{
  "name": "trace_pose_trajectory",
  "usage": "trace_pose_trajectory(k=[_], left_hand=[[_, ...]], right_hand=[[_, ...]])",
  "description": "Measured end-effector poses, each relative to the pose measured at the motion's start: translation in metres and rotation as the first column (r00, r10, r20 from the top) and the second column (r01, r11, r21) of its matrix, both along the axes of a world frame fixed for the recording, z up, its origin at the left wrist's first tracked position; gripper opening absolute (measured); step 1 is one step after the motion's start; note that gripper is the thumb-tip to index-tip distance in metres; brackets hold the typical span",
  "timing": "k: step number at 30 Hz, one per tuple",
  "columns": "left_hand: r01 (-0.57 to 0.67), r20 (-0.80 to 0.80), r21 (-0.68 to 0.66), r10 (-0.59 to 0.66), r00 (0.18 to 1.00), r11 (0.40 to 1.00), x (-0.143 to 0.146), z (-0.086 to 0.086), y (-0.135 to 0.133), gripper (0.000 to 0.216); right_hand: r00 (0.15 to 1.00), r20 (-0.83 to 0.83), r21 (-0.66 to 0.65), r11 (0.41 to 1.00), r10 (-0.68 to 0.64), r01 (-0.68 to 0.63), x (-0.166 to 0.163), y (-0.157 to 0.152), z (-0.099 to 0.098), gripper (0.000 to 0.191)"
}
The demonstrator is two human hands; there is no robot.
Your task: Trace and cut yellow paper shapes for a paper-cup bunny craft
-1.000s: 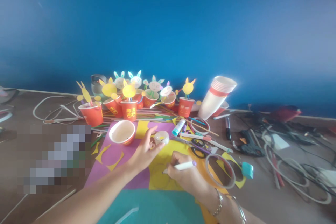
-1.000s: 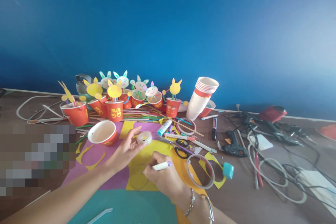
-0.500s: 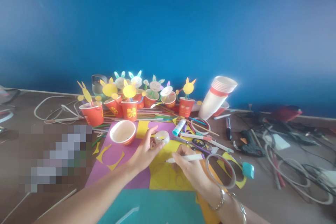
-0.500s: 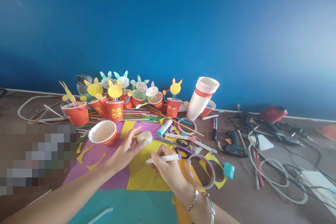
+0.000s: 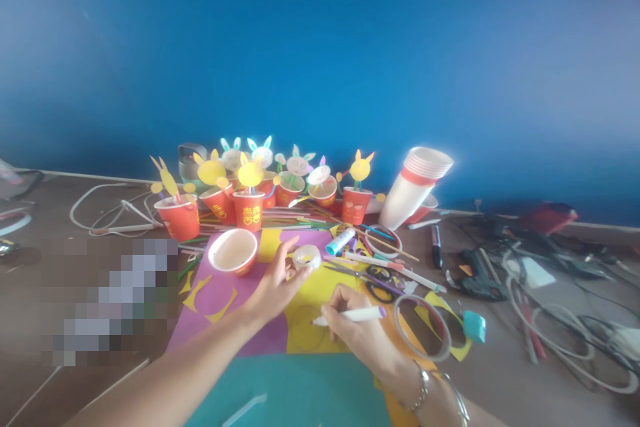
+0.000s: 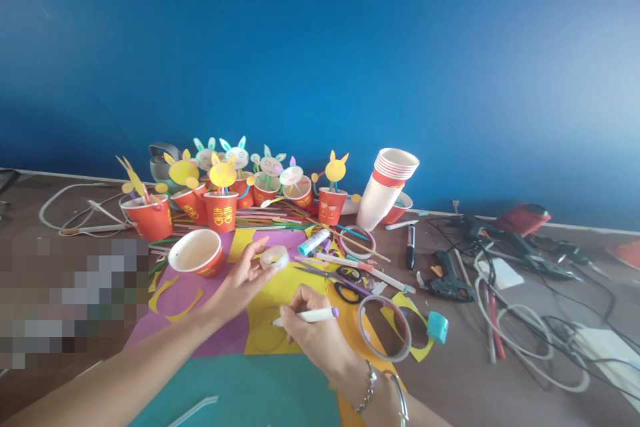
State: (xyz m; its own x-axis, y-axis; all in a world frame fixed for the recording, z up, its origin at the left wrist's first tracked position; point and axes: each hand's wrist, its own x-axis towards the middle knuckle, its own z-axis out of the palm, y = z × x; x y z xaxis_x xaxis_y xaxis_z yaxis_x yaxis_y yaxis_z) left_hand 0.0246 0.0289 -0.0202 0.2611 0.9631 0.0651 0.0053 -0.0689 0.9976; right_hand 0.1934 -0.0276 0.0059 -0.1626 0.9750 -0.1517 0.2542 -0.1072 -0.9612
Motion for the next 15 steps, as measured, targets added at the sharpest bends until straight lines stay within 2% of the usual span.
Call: trace_pose_trajectory(k=[7,11,15], left_hand=[[0.007,-0.029,0.032,-0.006,1.000,0.999,0.001,0.004,-0.004,0.061],[0.018,-0.053,0.036,-0.016,0.998,0.999,0.002,0.007,-0.006,0.065],[-0.004,-0.133,0.060,0.012,0.991,0.998,0.003,0.010,-0.009,0.066]], right_hand=[[0.999,-0.045,-0.022,1.000,-0.016,0.015,0.003,0.004,0.009,0.021],[0.983,-0.152,-0.095,0.991,-0.107,0.093,0.003,0.001,0.015,0.033],[0.960,-0.223,-0.136,0.980,-0.171,0.143,0.002,0.000,0.009,0.042]])
